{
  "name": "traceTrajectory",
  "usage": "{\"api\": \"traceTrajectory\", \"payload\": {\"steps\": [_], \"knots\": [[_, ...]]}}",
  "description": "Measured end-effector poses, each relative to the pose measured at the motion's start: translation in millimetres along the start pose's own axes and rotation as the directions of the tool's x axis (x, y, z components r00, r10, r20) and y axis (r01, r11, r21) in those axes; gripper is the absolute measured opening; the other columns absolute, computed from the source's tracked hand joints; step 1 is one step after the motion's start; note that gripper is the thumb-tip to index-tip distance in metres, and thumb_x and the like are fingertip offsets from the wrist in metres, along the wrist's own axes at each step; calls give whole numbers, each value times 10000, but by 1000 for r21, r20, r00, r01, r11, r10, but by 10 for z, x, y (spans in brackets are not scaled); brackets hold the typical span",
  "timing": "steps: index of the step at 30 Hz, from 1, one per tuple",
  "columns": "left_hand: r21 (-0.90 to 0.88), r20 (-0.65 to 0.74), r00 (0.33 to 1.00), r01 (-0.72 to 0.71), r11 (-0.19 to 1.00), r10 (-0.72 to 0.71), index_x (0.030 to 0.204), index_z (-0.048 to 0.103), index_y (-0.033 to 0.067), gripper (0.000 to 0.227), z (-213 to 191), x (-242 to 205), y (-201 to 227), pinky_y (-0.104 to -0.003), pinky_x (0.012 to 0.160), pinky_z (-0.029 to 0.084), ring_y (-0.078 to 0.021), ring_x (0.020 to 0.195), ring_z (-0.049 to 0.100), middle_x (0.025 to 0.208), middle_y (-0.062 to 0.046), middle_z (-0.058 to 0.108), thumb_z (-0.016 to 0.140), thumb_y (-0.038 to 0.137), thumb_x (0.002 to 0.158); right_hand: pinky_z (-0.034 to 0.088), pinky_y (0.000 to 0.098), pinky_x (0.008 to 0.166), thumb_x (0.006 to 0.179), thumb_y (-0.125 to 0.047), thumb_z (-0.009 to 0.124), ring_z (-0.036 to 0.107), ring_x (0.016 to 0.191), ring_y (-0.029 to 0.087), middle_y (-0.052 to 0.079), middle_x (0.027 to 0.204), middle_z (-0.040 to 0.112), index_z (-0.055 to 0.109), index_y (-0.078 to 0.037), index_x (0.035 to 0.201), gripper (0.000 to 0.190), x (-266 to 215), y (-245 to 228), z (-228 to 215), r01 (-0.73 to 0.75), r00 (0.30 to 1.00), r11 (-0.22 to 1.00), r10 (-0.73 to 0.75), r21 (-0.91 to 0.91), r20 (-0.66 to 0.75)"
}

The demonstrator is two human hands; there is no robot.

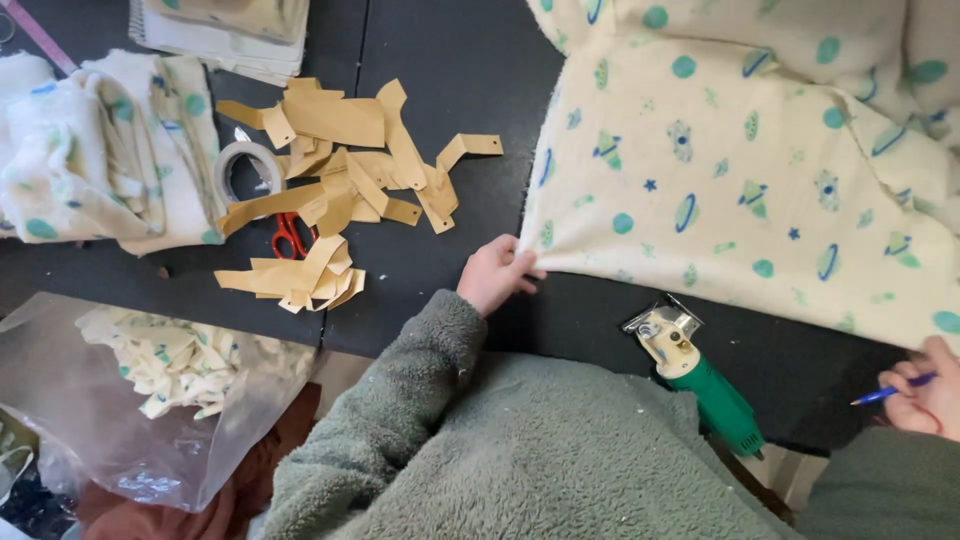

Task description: Sorting and organizing paper fabric patterns on a workbench.

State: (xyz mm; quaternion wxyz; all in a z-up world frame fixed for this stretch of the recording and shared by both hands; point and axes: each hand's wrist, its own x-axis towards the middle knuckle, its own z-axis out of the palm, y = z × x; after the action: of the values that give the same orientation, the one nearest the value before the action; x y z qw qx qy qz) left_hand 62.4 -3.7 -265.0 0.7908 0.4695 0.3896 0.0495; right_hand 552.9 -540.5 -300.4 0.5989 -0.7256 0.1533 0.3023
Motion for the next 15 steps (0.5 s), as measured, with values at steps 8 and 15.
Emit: {"api": "traceTrajectory", "payload": {"steps": [8,15], "knots": [[522,-140,974,226,822,-178,1093,687,24,239,64,-416,504,-289,697,604,-186,726,780,892,-64,803,621,226,984,270,254,402,1087,-394,655,372,482,54,-2,768,542,564,-211,1099,204,-1109,257,555,-127,916,889,-65,-439,-396],[937,-53,902,-104,333,428,1217,581,95,384,497,-275,596,-347,721,589,-239,945,727,1092,-94,714,689,345,945,619,311,961,1131,-90,537,809,1067,112,73,1235,788,659,-6,1276,207,-1008,486,1124,576,674,574,-736,-582,-58]]}}
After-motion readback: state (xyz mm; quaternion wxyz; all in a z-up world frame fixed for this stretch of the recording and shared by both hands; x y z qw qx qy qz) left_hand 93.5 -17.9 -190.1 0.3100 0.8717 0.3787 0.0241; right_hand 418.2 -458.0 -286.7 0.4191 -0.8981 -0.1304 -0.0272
